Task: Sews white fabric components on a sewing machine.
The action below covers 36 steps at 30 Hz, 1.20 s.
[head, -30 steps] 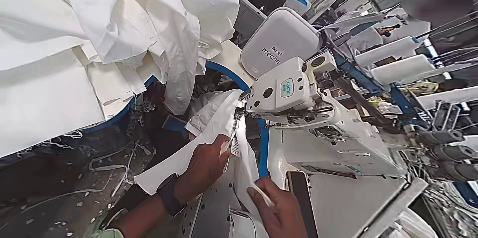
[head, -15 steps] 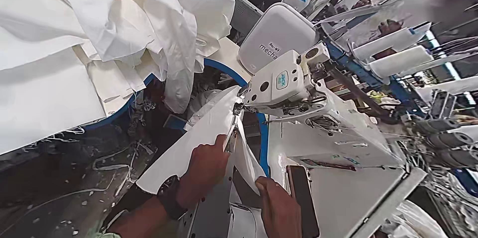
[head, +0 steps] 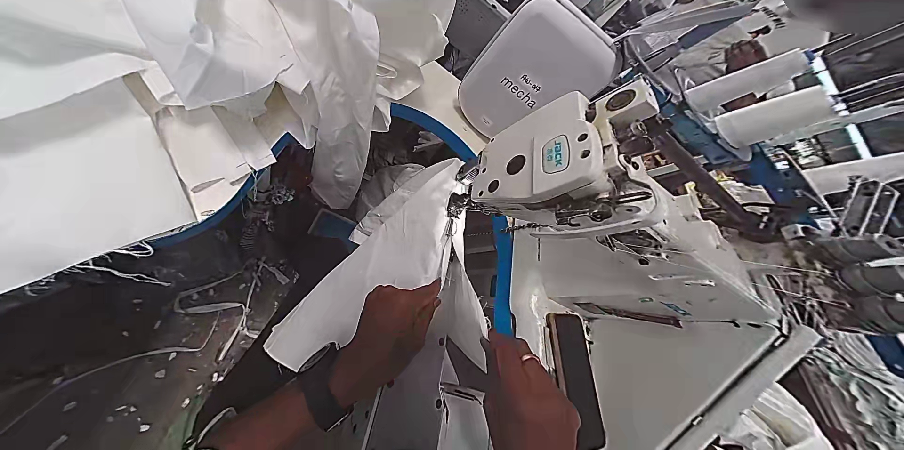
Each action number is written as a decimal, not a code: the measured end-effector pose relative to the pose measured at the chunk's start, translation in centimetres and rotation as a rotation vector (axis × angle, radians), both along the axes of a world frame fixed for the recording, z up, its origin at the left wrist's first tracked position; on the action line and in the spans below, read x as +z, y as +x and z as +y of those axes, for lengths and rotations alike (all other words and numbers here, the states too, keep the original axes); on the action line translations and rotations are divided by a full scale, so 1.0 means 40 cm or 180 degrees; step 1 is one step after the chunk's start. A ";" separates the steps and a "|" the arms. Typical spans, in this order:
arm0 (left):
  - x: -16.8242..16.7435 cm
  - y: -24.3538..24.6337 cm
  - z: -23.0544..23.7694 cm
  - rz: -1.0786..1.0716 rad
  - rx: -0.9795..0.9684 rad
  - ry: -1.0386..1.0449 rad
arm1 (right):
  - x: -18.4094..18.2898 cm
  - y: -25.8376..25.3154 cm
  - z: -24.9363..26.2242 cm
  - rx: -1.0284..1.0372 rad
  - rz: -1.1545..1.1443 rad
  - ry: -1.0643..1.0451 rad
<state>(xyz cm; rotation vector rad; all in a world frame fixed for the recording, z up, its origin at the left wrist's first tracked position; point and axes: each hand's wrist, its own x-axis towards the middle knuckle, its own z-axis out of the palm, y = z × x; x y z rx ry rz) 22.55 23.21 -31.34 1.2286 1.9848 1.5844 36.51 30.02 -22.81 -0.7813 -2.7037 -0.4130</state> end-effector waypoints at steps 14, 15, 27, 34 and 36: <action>-0.028 0.004 0.030 0.0374 0.0479 0.0590 | -0.093 -0.093 -0.001 0.0488 0.0587 0.0148; -0.035 0.004 0.038 0.0468 0.0551 0.0622 | -0.098 -0.102 0.007 0.0470 0.0654 0.0134; -0.050 -0.040 0.118 0.0567 0.0739 0.0774 | -0.141 -0.160 0.122 0.0761 0.1252 0.0089; -0.044 -0.065 0.148 0.0964 0.0913 0.0700 | -0.167 -0.185 0.180 0.1105 0.1462 0.0113; -0.044 -0.063 0.149 0.1006 0.0928 0.0695 | -0.175 -0.185 0.183 0.1129 0.1529 0.0106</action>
